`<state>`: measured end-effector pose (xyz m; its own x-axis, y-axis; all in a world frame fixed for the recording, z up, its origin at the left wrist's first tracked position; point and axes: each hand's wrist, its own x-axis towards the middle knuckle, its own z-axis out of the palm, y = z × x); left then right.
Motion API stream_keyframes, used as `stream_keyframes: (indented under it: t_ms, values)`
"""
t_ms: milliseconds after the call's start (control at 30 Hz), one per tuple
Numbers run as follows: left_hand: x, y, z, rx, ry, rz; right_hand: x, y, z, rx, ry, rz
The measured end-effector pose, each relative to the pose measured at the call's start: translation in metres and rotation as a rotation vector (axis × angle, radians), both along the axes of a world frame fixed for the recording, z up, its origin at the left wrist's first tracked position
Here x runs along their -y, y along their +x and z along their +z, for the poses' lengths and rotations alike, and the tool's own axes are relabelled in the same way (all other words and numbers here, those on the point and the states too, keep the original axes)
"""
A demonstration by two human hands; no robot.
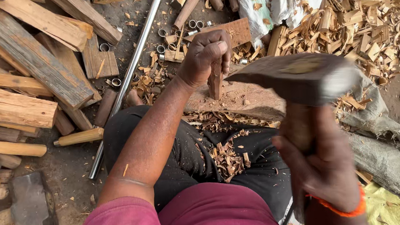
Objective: The person carves a small wooden piece using a chisel and hammer while seated on the ground. They repeatedly strike the chisel to shape the wood, occasionally rotating the piece to work different sides.
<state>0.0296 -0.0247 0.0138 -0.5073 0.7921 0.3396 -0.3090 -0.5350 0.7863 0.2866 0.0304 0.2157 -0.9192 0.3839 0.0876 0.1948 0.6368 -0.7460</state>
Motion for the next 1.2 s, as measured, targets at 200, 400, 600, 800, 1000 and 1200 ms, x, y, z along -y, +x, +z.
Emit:
stream_keyframes:
  t_ms: [200, 400, 600, 800, 1000, 1200]
  values:
    - [-0.008, -0.004, 0.001, -0.151, -0.036, 0.088, 0.000, -0.031, -0.037, 0.049, 0.147, 0.207]
    - [-0.006, 0.004, 0.006, -0.032, 0.009, -0.049, -0.014, 0.009, 0.007, -0.059, -0.293, -0.098]
    - [-0.005, 0.003, 0.010, -0.027, 0.003, -0.063, -0.008, -0.005, -0.002, -0.045, -0.107, 0.036]
    - [-0.013, 0.003, 0.007, -0.128, 0.015, 0.003, -0.009, -0.023, -0.020, 0.033, 0.032, 0.169]
    - [-0.011, 0.008, 0.002, -0.136, -0.024, -0.012, 0.005, -0.011, 0.037, -0.181, -0.160, -0.067]
    - [-0.015, 0.009, 0.005, -0.087, -0.030, -0.044, -0.010, -0.019, 0.004, -0.045, -0.066, 0.058]
